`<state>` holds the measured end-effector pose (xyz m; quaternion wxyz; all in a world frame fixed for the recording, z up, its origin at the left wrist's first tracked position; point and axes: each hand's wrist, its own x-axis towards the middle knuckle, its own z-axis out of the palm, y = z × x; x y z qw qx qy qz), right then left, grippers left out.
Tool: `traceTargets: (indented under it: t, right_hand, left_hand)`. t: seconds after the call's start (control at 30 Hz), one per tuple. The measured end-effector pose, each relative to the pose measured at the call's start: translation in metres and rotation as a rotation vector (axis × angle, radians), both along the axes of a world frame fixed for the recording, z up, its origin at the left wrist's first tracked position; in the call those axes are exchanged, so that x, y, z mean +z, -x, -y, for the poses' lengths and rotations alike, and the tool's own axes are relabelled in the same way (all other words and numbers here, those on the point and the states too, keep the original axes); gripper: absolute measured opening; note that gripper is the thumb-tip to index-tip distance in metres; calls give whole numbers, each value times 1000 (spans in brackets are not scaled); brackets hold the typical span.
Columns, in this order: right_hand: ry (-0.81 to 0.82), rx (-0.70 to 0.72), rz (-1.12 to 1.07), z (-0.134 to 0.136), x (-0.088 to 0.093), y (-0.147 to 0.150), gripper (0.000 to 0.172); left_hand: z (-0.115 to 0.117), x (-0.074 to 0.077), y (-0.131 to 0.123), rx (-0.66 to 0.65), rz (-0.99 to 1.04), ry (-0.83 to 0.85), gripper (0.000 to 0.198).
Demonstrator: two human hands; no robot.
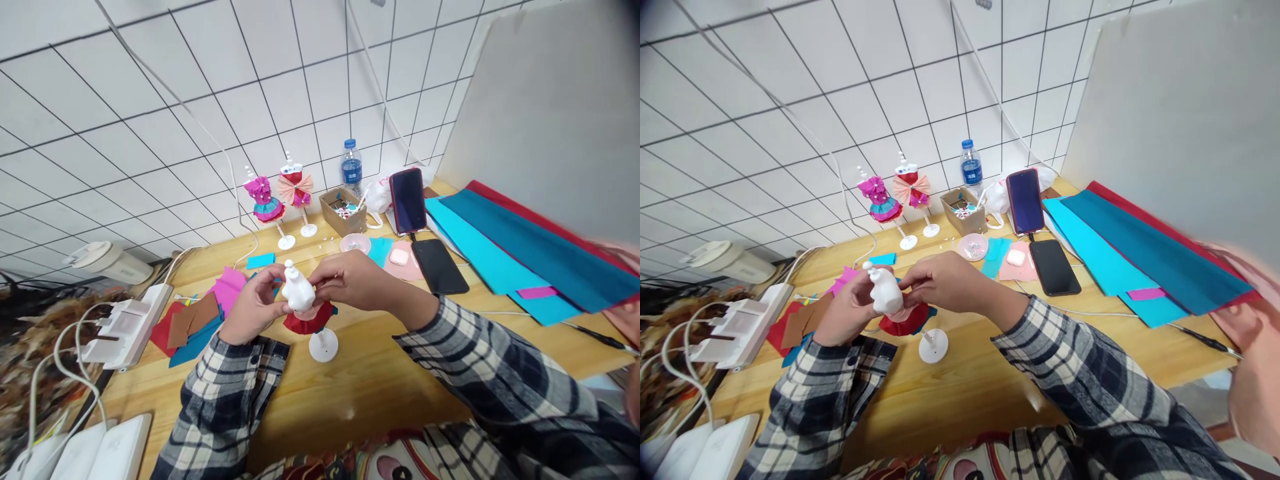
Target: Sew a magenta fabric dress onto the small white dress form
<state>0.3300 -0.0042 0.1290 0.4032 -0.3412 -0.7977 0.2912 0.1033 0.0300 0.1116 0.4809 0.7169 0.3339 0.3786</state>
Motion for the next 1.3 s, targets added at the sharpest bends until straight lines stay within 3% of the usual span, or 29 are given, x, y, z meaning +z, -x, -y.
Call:
traceTargets:
  t: [0.1,0.23,0.37,0.57,0.7,0.83,0.97,1.13,1.3]
  right_hand:
    - [54,-120,-10,12,2,7,12]
    - [47,-214,-18,31,0,19,13]
    - [-5,-228,28,43,-2,28,18]
    - [14,-201,37,47,0,31,15]
    - [79,-145,-51,44,-3,28,16]
    - [136,-81,-137,45,-8,19,27]
    - [67,-135,-70,51,-4,14,10]
    - [-55,-198,104,53,8,13,13]
    - [-60,-144,127,42,13,10,15]
  left_hand:
    - [9,14,12,92,-204,-246,22]
    - [26,28,32,103,-472,-428,8]
    - [42,36,36,-6,-567,-422,20]
    - [58,36,20,243,-684,-652,33]
    - [54,31,23,203,-635,-591,32]
    - [46,26,32,218,-645,-476,27]
    - [43,22,34,227,-565,-421,31]
    - [42,31,30,126,-586,-426,29]
    - [42,40,26,42,-605,-477,25]
